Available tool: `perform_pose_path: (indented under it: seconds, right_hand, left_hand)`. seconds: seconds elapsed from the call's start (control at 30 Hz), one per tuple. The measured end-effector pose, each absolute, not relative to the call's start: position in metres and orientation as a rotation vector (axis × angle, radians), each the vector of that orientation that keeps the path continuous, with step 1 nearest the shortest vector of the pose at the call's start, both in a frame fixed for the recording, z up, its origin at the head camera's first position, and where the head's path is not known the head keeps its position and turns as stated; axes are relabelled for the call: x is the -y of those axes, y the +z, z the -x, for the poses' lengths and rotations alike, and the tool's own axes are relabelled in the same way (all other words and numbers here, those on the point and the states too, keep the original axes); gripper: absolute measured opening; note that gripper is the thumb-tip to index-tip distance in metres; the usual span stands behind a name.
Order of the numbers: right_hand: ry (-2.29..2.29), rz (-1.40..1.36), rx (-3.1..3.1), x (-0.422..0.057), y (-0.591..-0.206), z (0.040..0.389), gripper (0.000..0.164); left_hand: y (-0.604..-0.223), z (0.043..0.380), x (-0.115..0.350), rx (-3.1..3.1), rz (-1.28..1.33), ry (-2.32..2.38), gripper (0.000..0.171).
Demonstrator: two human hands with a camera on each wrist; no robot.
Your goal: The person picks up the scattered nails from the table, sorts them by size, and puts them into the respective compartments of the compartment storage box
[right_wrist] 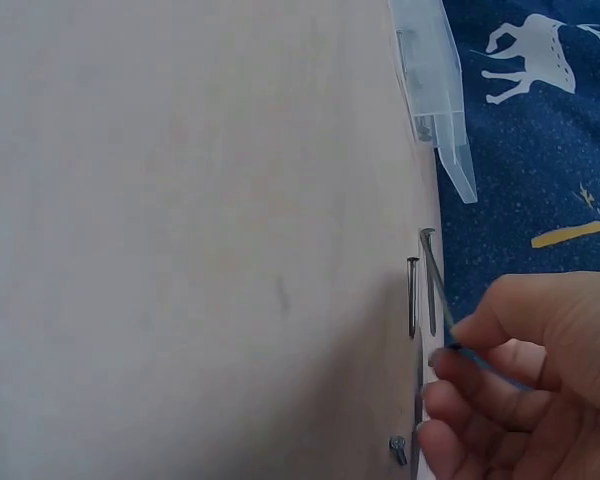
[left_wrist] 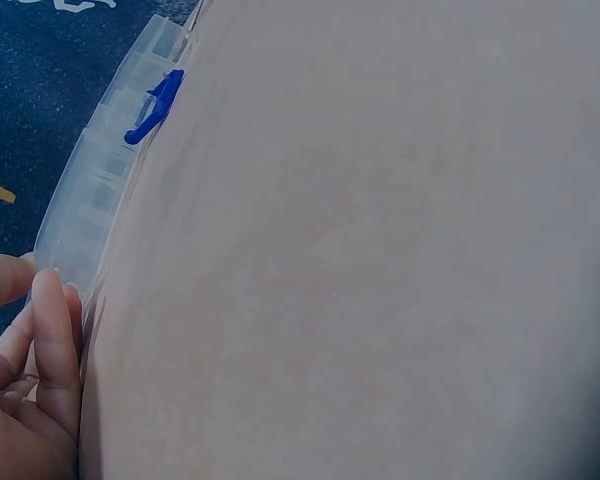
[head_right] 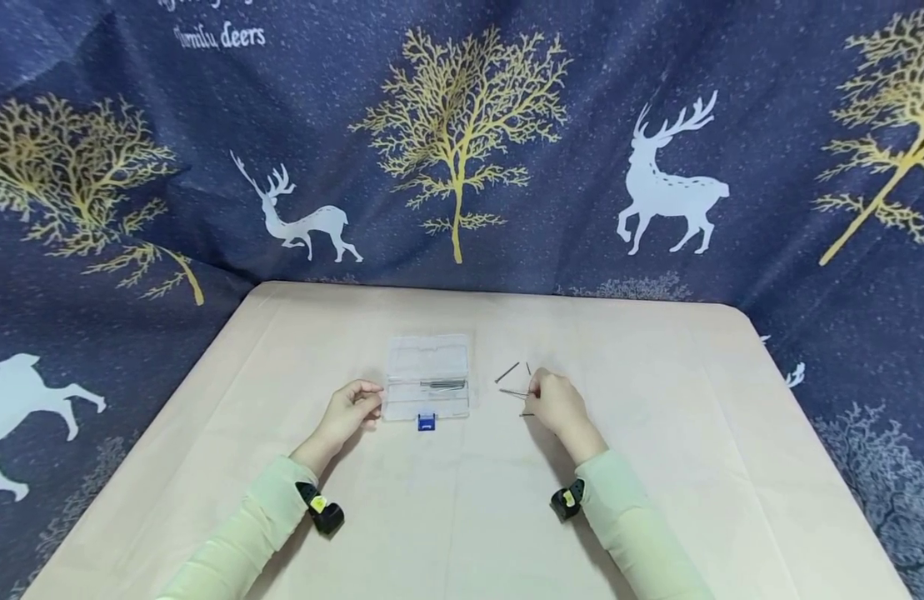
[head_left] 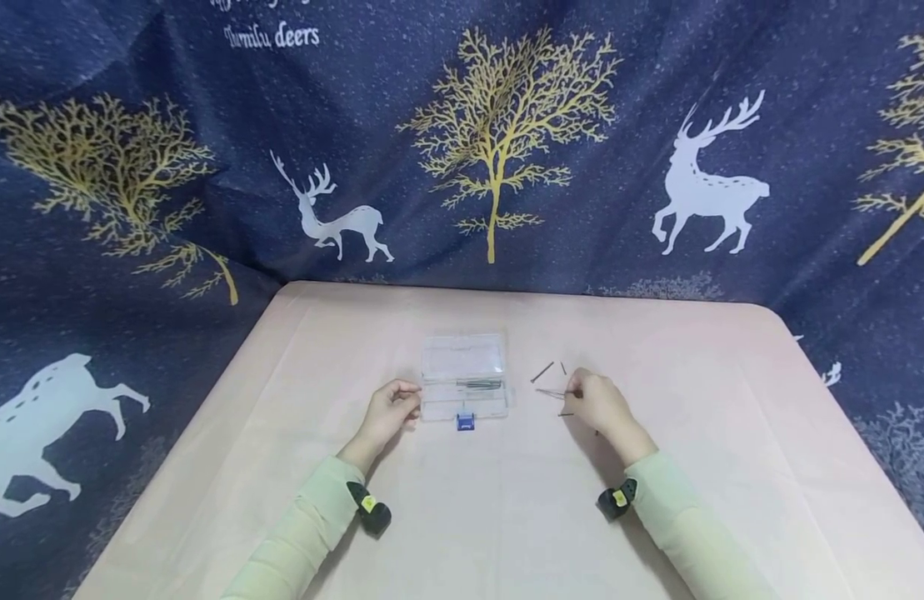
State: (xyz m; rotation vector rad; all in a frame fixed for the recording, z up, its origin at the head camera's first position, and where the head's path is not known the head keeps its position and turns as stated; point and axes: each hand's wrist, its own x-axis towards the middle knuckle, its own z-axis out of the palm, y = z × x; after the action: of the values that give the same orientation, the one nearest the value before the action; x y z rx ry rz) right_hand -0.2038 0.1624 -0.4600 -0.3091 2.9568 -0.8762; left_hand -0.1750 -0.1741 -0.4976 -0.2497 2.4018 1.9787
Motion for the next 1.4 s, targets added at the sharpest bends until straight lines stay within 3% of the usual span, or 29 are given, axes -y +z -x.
perform_pose_path:
  seconds: [0.67,1.4]
  right_hand:
    - [-1.792,-0.121,-2.461,-0.149,-0.459,0.207,0.018]
    - [-2.150,-0.019,-2.087,-0.105,-0.443,0.205,0.017]
  left_hand:
    - [-0.495,0.174,0.175,-2.410,0.235,1.943,0.022]
    - [-0.499,0.177,0.177,-2.377,0.198,1.993,0.021]
